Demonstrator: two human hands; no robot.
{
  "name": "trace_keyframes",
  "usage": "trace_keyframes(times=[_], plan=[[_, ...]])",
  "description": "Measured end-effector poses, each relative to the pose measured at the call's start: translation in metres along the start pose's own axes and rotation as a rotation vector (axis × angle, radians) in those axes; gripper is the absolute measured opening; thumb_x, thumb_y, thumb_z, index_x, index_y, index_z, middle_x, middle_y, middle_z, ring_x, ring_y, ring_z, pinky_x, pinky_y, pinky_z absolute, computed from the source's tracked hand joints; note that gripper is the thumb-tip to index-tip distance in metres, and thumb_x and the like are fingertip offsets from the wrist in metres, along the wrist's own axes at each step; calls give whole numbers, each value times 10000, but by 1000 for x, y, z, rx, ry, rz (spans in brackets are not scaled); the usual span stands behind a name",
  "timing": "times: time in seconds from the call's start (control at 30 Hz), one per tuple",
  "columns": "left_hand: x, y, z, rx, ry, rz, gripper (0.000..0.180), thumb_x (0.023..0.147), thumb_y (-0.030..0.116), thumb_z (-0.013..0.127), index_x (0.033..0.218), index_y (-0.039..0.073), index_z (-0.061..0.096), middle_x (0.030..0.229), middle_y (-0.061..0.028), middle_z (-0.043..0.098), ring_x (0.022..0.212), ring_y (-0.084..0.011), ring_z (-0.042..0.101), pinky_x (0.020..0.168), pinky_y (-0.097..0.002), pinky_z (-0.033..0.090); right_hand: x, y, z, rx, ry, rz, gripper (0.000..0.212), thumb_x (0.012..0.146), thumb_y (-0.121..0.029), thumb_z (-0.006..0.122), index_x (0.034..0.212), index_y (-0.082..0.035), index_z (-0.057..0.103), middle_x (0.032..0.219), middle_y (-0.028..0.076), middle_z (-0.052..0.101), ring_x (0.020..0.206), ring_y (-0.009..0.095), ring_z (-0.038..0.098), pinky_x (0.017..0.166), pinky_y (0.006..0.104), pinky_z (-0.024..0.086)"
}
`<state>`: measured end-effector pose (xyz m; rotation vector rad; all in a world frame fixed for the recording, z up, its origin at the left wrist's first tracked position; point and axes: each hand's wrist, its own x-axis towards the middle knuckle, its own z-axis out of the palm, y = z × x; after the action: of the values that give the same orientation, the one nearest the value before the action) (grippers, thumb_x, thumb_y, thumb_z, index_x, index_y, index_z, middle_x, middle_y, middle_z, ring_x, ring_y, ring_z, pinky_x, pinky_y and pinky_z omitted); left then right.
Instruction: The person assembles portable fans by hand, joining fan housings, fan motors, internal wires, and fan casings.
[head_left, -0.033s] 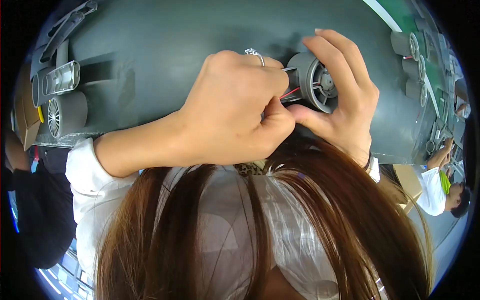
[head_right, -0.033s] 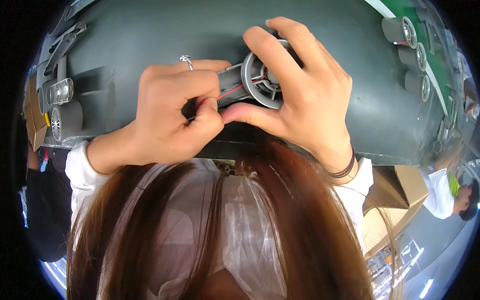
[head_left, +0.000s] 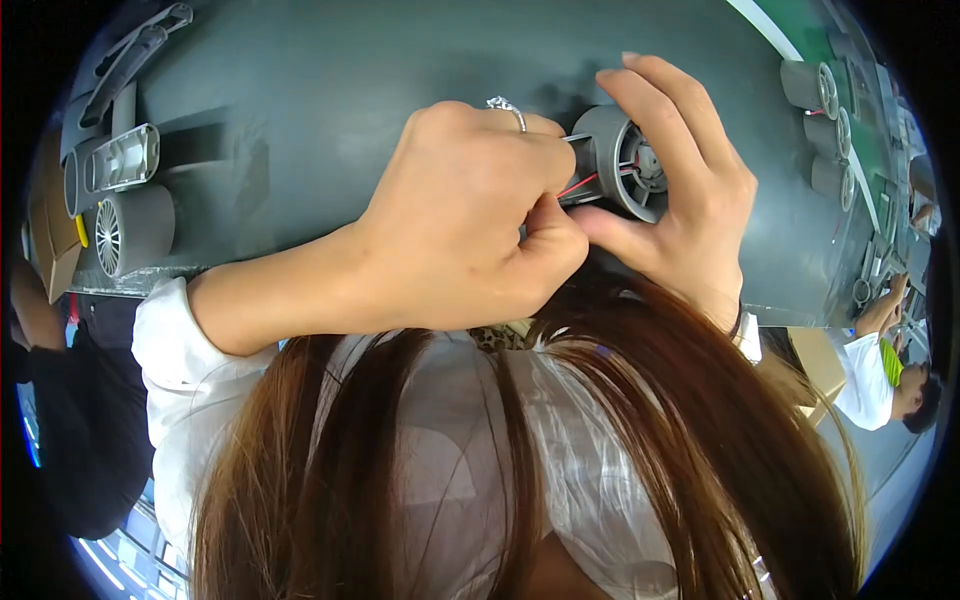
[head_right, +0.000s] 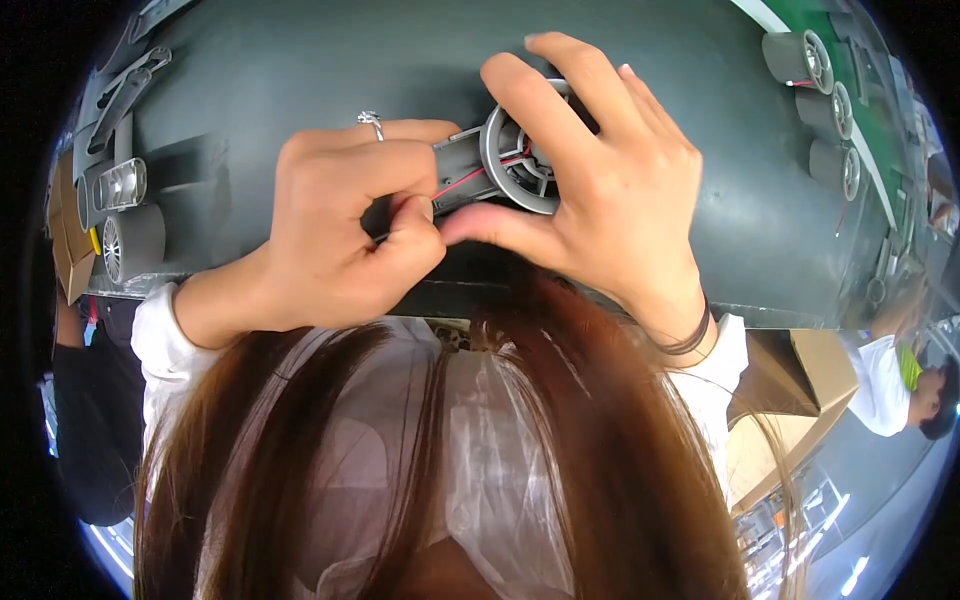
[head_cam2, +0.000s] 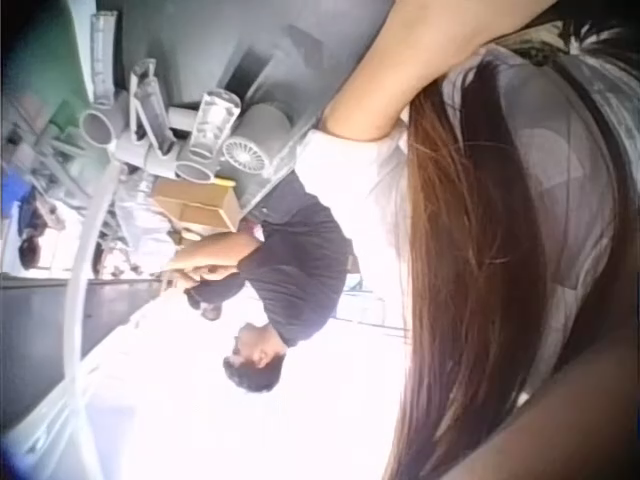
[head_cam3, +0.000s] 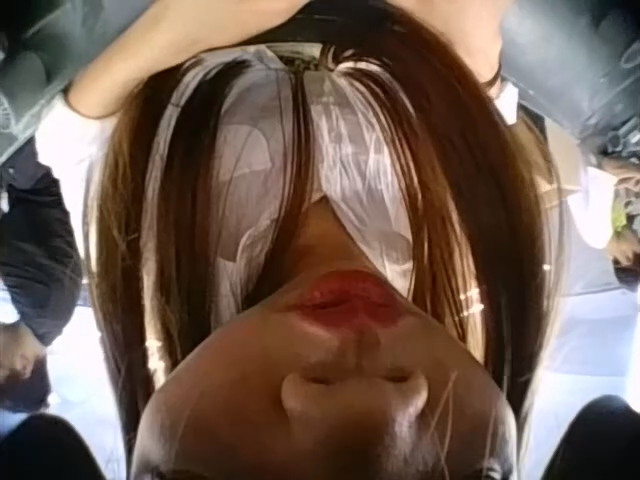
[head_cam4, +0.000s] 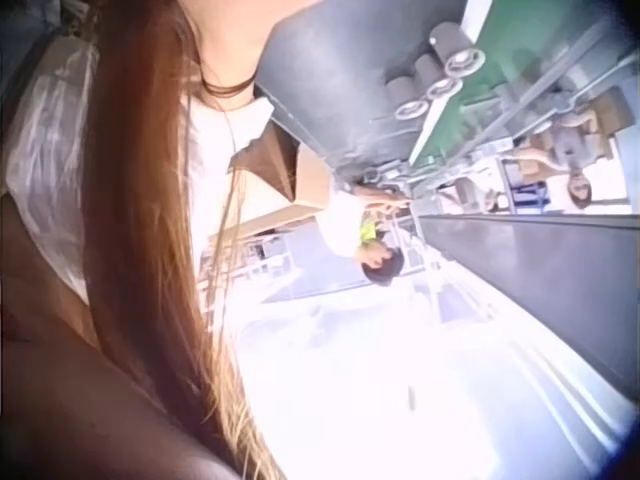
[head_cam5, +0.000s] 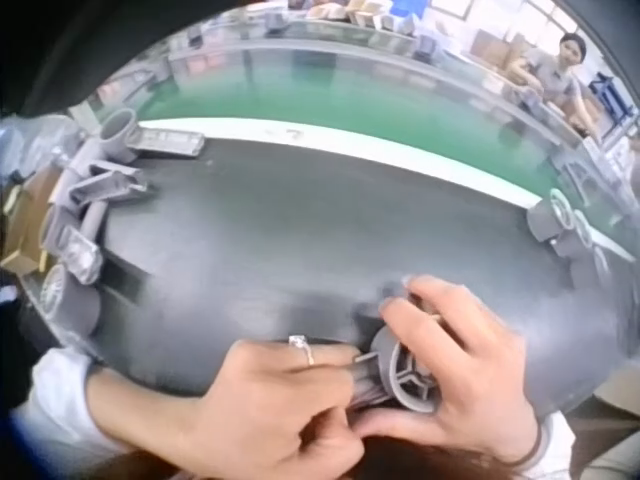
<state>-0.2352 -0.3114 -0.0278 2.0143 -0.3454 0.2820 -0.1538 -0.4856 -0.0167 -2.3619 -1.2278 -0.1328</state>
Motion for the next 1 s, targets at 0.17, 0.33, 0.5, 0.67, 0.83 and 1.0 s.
trace_keyframes(times=[0.17, 0.33, 0.5, 0.67, 0.83, 1.0], plan=[[5, 5, -3, -9, -14, -22, 65, 612, -43, 517, 597, -19, 459, 579, -128, 497, 456, -231, 442, 444, -324, 360, 2, 2, -5, -78, 11, -49, 709, 653, -634, 687, 1091, -81, 627, 1136, 100, 610, 921, 312, 637, 722, 362, 534], [6, 4, -4, -31, -19, -9, 72, 606, -34, 518, 595, -15, 449, 599, -127, 499, 455, -236, 416, 441, -335, 335, 3, 2, -5, -42, 8, -32, 711, 641, -623, 700, 1074, -65, 622, 1103, 117, 610, 909, 316, 634, 714, 364, 528], [5, 7, -5, 103, -100, -10, 77, 600, -35, 522, 606, -12, 449, 618, -137, 485, 494, -263, 436, 450, -360, 332, 1, -2, -3, 24, -12, 9, 699, 605, -563, 753, 1043, -37, 609, 1052, 130, 608, 895, 326, 619, 725, 363, 515], [4, 10, -9, 249, -202, 5, 75, 619, -23, 546, 662, -4, 488, 690, -139, 526, 542, -283, 496, 467, -363, 374, -1, -2, -7, 41, -7, 12, 693, 593, -540, 769, 1027, -26, 604, 1032, 138, 605, 890, 333, 612, 730, 357, 511], [6, 13, -15, 736, -323, 365, 101, 740, 96, 605, 666, 28, 589, 626, -108, 579, 555, -213, 590, 489, -320, 465, -2, -2, -5, 30, -26, 9, 682, 588, -536, 767, 1028, -47, 592, 1051, 105, 599, 851, 319, 610, 677, 355, 512], [5, 19, -19, 816, -422, 358, 105, 716, 129, 616, 706, 50, 547, 715, -86, 562, 589, -184, 566, 510, -295, 441, -4, 0, -3, 5, 89, -40, 644, 528, -569, 757, 999, -158, 602, 968, -10, 569, 670, 228, 601, 498, 334, 457]])
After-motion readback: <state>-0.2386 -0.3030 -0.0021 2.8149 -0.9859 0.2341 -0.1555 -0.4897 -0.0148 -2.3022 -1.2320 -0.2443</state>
